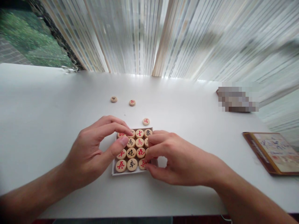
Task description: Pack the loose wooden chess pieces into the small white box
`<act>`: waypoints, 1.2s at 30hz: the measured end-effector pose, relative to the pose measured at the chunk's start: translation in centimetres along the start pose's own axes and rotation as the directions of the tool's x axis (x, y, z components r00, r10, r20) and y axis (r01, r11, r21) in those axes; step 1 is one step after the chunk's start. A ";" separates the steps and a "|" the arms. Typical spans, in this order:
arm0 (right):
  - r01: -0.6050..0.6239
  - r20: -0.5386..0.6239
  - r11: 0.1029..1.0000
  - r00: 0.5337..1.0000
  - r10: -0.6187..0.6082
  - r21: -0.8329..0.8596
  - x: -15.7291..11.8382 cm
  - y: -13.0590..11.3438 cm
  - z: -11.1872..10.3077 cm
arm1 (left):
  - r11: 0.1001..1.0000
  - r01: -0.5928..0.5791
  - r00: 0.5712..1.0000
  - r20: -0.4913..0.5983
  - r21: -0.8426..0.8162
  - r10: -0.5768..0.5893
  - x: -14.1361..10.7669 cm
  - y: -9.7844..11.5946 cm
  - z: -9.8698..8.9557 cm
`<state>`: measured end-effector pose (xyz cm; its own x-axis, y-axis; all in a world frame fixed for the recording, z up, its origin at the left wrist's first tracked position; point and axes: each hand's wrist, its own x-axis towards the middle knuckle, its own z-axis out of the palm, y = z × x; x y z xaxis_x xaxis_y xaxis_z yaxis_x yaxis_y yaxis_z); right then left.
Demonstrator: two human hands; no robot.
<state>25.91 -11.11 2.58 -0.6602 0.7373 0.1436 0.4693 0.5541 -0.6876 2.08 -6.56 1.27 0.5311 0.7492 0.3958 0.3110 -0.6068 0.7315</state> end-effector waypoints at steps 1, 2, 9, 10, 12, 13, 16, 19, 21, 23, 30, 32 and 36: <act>0.008 0.003 1.000 1.000 -0.008 -0.006 0.0 0.0 0.0 | 1.000 0.000 1.000 -0.003 0.000 0.000 0.0 0.0 0.0; 0.013 0.007 1.000 1.000 -0.013 -0.017 -0.1 0.0 0.1 | 1.000 0.001 1.000 -0.001 0.001 -0.001 0.0 0.0 0.0; 0.016 0.066 0.994 0.998 -0.009 -0.109 -0.2 -0.1 0.6 | 1.000 -0.003 1.000 -0.001 0.020 0.003 0.0 0.0 0.0; 0.019 0.068 0.993 0.998 -0.012 -0.113 -0.2 -0.1 0.7 | 1.000 -0.003 1.000 -0.001 0.020 0.003 0.0 0.0 0.0; 0.027 0.067 0.993 0.998 -0.020 -0.112 -0.1 -0.1 0.8 | 1.000 -0.001 1.000 0.001 0.021 0.001 0.0 -0.1 0.0; 0.033 0.064 0.993 0.998 -0.026 -0.110 -0.1 -0.1 0.8 | 1.000 0.003 1.000 0.006 0.022 -0.003 0.0 -0.1 0.0; 0.037 0.067 0.993 0.997 -0.029 -0.116 0.0 -0.1 0.9 | 1.000 0.011 1.000 0.008 0.027 -0.012 0.1 -0.2 -0.1; 0.039 0.071 0.990 0.997 -0.030 -0.133 0.0 -0.1 1.0 | 0.999 0.014 1.000 0.002 0.031 -0.014 0.1 -0.2 -0.1; 0.043 0.073 0.989 0.997 -0.033 -0.142 0.0 -0.1 1.1 | 0.999 0.014 1.000 0.009 0.033 -0.014 0.0 -0.3 -0.1; 0.044 0.075 0.988 0.997 -0.033 -0.149 0.0 -0.1 1.2 | 0.999 0.012 1.000 0.012 0.036 -0.012 0.1 -0.3 -0.1; 0.054 0.056 0.988 0.997 -0.046 -0.146 0.2 -0.1 1.4 | 0.998 0.011 1.000 0.021 0.056 -0.012 0.2 -0.4 -0.1; 0.053 0.049 0.988 0.998 -0.046 -0.144 0.3 0.0 1.4 | 0.998 0.011 1.000 0.019 0.054 -0.012 0.2 -0.4 -0.1; 0.059 0.043 0.989 0.998 -0.054 -0.134 0.2 0.2 1.4 | 0.999 0.012 1.000 0.014 0.052 -0.013 0.2 -0.4 -0.1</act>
<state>25.04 -11.37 1.42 -0.7091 0.6890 0.1501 0.5037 0.6439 -0.5760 1.95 -6.12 1.14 0.5382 0.7532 0.3782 0.3577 -0.6104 0.7067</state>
